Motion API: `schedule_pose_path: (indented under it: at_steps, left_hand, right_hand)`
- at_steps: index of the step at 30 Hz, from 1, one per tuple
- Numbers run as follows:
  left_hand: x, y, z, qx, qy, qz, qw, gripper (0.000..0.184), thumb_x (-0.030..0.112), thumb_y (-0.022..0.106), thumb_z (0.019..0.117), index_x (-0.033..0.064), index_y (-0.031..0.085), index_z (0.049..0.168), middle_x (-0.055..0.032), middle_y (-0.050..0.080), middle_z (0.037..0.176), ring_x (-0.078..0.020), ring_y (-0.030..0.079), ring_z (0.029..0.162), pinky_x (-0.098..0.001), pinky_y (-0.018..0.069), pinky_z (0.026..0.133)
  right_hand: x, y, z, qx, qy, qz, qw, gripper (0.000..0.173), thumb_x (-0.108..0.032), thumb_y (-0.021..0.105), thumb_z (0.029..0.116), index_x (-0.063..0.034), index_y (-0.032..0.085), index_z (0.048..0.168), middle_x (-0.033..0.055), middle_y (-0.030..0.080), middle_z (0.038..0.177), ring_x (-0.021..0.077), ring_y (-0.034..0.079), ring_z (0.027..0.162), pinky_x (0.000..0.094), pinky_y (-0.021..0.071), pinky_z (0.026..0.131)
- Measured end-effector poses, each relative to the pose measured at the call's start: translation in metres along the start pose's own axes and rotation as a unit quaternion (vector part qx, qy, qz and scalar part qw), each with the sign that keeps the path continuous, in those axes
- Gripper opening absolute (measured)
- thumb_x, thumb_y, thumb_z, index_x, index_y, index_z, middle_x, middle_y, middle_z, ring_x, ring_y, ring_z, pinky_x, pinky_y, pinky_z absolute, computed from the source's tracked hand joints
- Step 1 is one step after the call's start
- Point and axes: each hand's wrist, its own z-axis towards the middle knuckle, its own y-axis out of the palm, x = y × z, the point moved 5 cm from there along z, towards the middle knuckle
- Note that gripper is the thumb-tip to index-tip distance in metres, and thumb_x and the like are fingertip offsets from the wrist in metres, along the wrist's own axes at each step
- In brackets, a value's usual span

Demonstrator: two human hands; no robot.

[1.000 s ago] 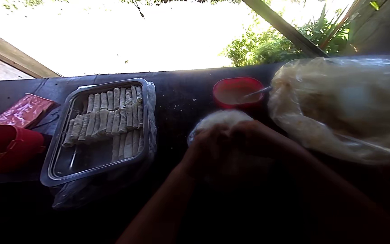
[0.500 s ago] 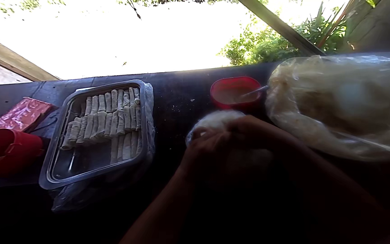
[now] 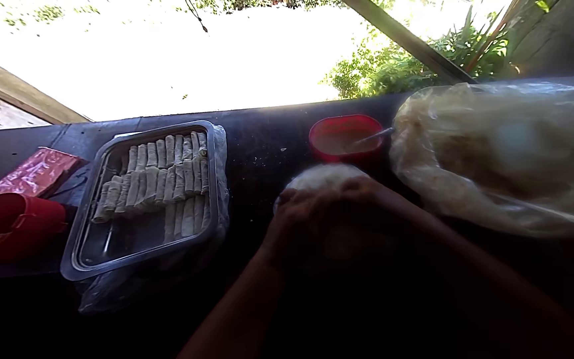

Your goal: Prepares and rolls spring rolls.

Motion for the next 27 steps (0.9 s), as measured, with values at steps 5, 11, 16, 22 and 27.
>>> schedule_pose_path:
  at_steps: [5, 11, 16, 22, 27]
  left_hand:
    - [-0.006, 0.003, 0.001, 0.003, -0.012, -0.024, 1.0, 0.03, 0.032, 0.052, 0.107, 0.0172, 0.068, 0.127, 0.0032, 0.076, 0.102, -0.0114, 0.069, 0.096, -0.0415, 0.0462, 0.102]
    - [-0.014, 0.006, -0.001, 0.013, -0.023, -0.038, 0.999, 0.03, 0.034, 0.052, 0.1072, 0.0165, 0.069, 0.124, 0.0051, 0.077, 0.107, -0.0089, 0.069, 0.1, -0.0412, 0.0447, 0.104]
    - [-0.017, 0.006, -0.005, 0.018, -0.04, -0.068, 0.997, 0.032, 0.038, 0.057, 0.1048, 0.0177, 0.067, 0.128, 0.007, 0.076, 0.115, -0.0081, 0.067, 0.11, -0.0421, 0.0434, 0.108]
    - [-0.02, 0.0, -0.008, 0.018, -0.039, -0.065, 0.997, 0.032, 0.037, 0.059, 0.104, 0.017, 0.066, 0.129, 0.0066, 0.077, 0.11, -0.0078, 0.069, 0.106, -0.0428, 0.045, 0.105]
    - [-0.025, 0.0, -0.01, 0.022, -0.051, -0.092, 0.994, 0.037, 0.038, 0.061, 0.1028, 0.0164, 0.065, 0.132, 0.0082, 0.076, 0.112, -0.0061, 0.068, 0.108, -0.0425, 0.0443, 0.109]
  right_hand:
    - [0.003, 0.001, 0.002, 0.005, 0.009, -0.006, 1.0, 0.023, -0.026, 0.055, 0.1056, -0.0123, 0.073, 0.111, 0.0034, 0.072, 0.105, 0.0165, 0.067, 0.106, 0.0327, 0.0549, 0.096]
    - [0.0, 0.003, -0.001, 0.004, -0.023, -0.017, 1.0, 0.027, -0.034, 0.056, 0.105, -0.0158, 0.074, 0.11, 0.0002, 0.071, 0.104, 0.0144, 0.066, 0.106, 0.0313, 0.0549, 0.094]
    - [-0.001, 0.005, 0.002, 0.004, -0.019, -0.04, 0.999, 0.025, -0.028, 0.055, 0.1058, -0.0153, 0.076, 0.109, 0.0019, 0.071, 0.103, 0.0168, 0.066, 0.104, 0.0316, 0.0556, 0.093]
    - [-0.005, 0.005, 0.005, -0.019, -0.009, -0.073, 0.997, 0.023, -0.025, 0.055, 0.1056, -0.0125, 0.074, 0.105, 0.0039, 0.069, 0.1, 0.0197, 0.066, 0.102, 0.0334, 0.0571, 0.087]
    - [-0.013, 0.005, 0.005, -0.003, -0.023, -0.1, 0.995, 0.024, -0.027, 0.053, 0.106, -0.0167, 0.072, 0.117, 0.005, 0.07, 0.095, 0.0234, 0.068, 0.093, 0.038, 0.0581, 0.081]
